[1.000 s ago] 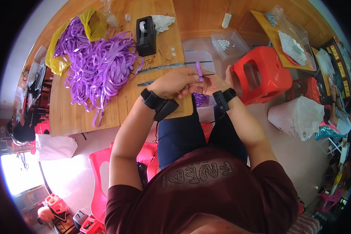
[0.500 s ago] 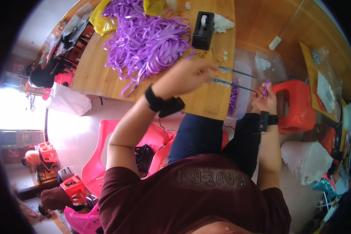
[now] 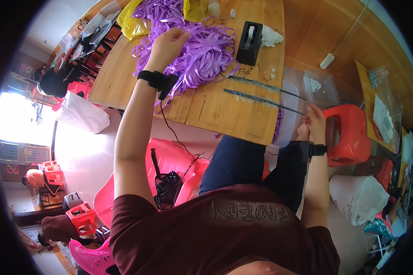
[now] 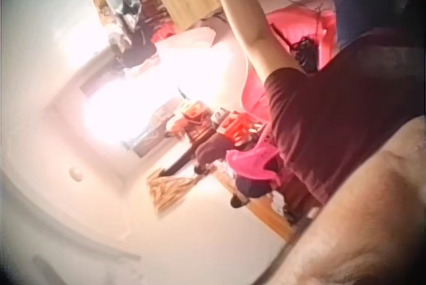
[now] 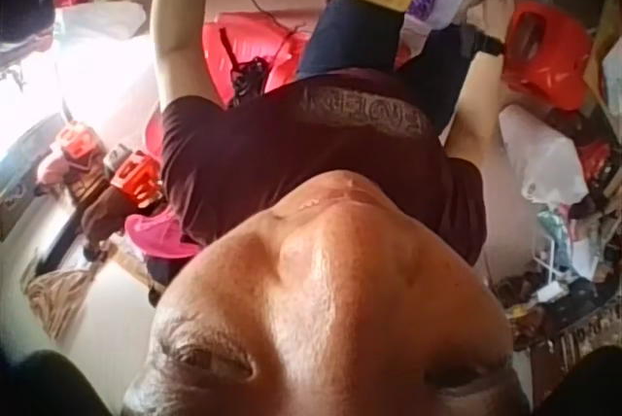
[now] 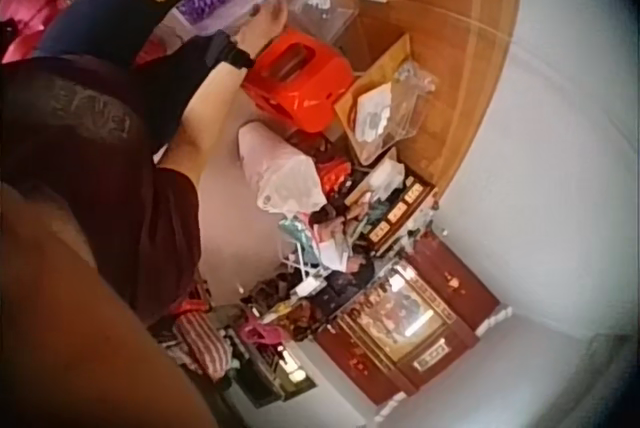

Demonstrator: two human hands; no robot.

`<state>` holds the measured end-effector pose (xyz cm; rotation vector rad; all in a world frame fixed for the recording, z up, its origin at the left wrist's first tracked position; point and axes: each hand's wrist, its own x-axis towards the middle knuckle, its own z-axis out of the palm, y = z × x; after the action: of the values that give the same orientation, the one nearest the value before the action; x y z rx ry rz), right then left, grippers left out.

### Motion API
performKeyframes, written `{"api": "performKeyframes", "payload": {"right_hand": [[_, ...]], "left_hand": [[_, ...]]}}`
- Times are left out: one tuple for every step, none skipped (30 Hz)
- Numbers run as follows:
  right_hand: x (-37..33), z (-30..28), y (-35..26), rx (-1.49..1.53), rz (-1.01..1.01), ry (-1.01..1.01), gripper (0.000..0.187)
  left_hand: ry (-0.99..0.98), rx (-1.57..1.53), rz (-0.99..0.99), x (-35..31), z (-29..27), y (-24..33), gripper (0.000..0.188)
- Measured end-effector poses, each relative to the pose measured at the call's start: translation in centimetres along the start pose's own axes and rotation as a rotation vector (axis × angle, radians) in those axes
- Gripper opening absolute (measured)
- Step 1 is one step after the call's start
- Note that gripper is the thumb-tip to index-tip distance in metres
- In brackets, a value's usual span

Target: Measuring and sorting purple ribbon strips into a plastic container at a workshop table.

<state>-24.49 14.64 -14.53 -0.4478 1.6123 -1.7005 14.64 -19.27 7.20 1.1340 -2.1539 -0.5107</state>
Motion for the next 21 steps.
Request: {"api": "performKeyframes", "payload": {"right_hand": [[-1.3,0.6,-2.0,-0.003,-0.004,0.004,0.04],[-3.2,2.6,-4.9,-0.032,-0.144,0.06,0.04],[-5.0,4.4,-7.3,-0.059,-0.284,0.122,0.041],[-6.3,5.8,-8.7,-0.061,-0.29,0.12,0.041],[-7.4,7.3,-9.8,-0.058,-0.404,0.039,0.042],[-8.5,8.9,-10.8,-0.054,-0.519,-0.045,0.044],[-9.8,10.4,-11.8,-0.093,-0.564,-0.152,0.045],[-11.2,12.0,-12.5,-0.129,-0.608,-0.26,0.046],[-12.6,13.4,-13.0,-0.184,-0.616,-0.348,0.045],[-13.8,14.3,-13.3,-0.24,-0.621,-0.432,0.044],[-14.5,14.9,-13.1,-0.241,-0.622,-0.428,0.044],[-15.0,15.3,-12.7,-0.341,-0.686,-0.469,0.038],[-15.3,15.4,-12.5,-0.443,-0.751,-0.511,0.034],[-15.3,15.0,-12.1,-0.446,-0.751,-0.509,0.034],[-15.3,14.4,-11.7,-0.349,-0.599,-0.466,0.027],[-15.2,13.7,-11.6,-0.252,-0.447,-0.422,0.021],[-15.1,12.9,-11.8,-0.254,-0.446,-0.418,0.021],[-15.0,11.9,-12.1,-0.236,-0.443,-0.367,0.019],[-15.1,11.0,-12.2,-0.217,-0.438,-0.319,0.017],[-15.2,10.4,-12.2,-0.217,-0.437,-0.316,0.017],[-15.4,9.8,-12.2,-0.235,-0.429,-0.329,0.018]], "left_hand": [[0.021,-0.057,0.021,-1.2,-0.3,3.3,0.038],[0.032,-0.054,0.016,-2.6,-0.6,5.5,0.038],[0.0,-0.032,0.152,-3.9,-0.6,7.6,0.035],[-0.034,-0.011,0.291,-4.7,-0.2,9.1,0.031],[-0.082,0.099,0.353,-5.3,0.4,10.0,0.028],[-0.128,0.21,0.412,-5.8,0.9,10.8,0.024],[-0.141,0.107,0.51,-7.0,2.0,11.7,0.02],[-0.154,0.008,0.609,-8.8,2.8,12.6,0.016],[-0.275,-0.067,0.572,-10.6,3.2,14.0,0.016],[-0.398,-0.142,0.536,-12.4,3.5,15.2,0.016],[-0.399,-0.144,0.539,-13.8,3.8,16.1,0.016],[-0.45,-0.259,0.519,-15.1,4.1,16.8,0.02],[-0.496,-0.374,0.496,-15.9,4.3,17.2,0.025],[-0.496,-0.377,0.498,-16.2,4.3,17.0,0.025],[-0.516,-0.335,0.475,-16.5,4.2,16.4,0.021],[-0.535,-0.293,0.452,-16.6,4.1,15.8,0.018],[-0.537,-0.296,0.454,-16.7,3.8,15.3,0.018],[-0.501,-0.232,0.432,-16.6,3.4,14.7,0.019],[-0.465,-0.167,0.408,-16.4,3.1,13.9,0.019],[-0.349,-0.17,0.388,-16.0,3.3,12.3,0.02],[-0.291,-0.077,0.354,-15.3,3.2,10.8,0.019]]}}
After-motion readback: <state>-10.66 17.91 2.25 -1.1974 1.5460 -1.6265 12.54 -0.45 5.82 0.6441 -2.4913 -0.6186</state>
